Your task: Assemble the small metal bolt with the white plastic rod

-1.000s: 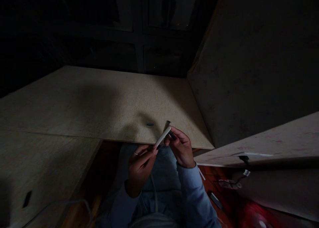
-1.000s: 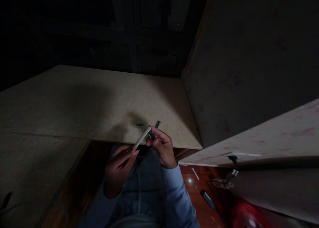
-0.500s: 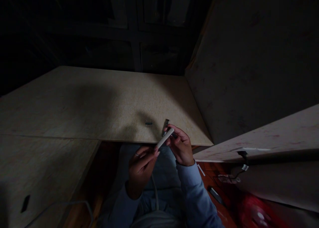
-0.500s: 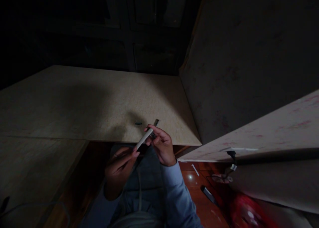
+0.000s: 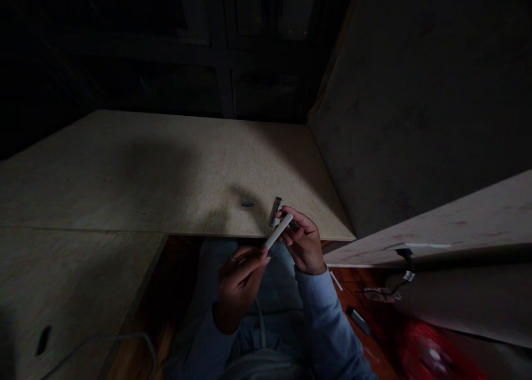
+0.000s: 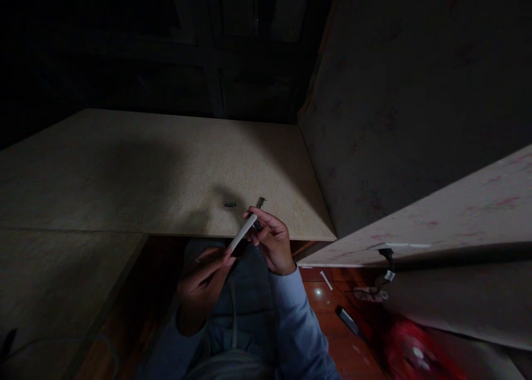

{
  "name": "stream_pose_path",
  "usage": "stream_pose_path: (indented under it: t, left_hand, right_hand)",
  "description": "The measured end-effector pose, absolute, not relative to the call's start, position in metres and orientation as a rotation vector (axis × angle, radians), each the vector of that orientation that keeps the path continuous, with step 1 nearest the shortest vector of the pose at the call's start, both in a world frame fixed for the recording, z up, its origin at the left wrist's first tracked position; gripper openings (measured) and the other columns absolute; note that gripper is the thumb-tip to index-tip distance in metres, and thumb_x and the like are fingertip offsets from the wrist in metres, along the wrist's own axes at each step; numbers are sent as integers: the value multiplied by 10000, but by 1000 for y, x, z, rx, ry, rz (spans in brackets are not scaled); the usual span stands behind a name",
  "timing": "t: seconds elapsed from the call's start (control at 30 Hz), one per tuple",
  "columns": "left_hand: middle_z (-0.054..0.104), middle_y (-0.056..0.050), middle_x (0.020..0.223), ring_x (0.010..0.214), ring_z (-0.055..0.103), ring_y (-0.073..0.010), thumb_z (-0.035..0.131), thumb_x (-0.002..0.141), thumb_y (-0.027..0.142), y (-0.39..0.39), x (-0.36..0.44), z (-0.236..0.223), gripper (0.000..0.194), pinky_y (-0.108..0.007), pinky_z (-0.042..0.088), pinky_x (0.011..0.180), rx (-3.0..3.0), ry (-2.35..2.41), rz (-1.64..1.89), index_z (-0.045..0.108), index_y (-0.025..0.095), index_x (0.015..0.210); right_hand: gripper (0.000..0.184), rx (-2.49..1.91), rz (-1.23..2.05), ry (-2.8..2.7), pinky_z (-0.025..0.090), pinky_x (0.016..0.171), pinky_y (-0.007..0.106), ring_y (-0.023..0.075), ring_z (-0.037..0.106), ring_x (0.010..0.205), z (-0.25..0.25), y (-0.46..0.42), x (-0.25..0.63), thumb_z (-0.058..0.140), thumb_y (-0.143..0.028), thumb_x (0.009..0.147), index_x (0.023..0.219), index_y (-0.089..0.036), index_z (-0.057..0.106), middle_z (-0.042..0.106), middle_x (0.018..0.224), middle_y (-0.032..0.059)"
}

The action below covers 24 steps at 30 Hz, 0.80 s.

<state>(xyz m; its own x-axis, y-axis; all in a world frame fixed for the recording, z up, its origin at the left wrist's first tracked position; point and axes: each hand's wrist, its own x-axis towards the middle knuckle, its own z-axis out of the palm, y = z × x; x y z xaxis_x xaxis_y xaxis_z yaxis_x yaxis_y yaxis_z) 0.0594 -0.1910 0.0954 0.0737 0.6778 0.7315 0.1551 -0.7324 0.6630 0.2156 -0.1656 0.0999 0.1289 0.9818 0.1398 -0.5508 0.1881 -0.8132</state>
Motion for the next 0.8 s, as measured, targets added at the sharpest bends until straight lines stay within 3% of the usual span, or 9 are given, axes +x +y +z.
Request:
stream_pose_path:
  t: [0.2,0.6,0.8]
  left_hand:
    - [734,-40,885,723,702,-117,674,818,-23,-191,60,97,345,-205,593,607,1945,726,1653,750,219,1052]
    - [757,-35,880,756,725,-131,696,808,-19,-191,61,93,323,-233,601,663,1933,1015,1770,771,227,1002]
    - [783,-29,907,789,735,-148,700,804,-19,-191,59,90,355,-258,613,682,1940,1039,1767,764,243,1034]
  right_hand:
    - [474,-692,1189,-789,388,541,281,84,385,547,93,-164,216,815,-518,725,1135,-293,744,736,1091,86]
    - [531,-661,1247,-767,373,490,269,66,430,473,98,-162,212,899,-500,605,1078,-291,779,771,995,74]
    - [475,-745,1159,-811,469,502,279,94,538,489,96,-162,218,909,-371,625,1078,-305,782,790,1022,63]
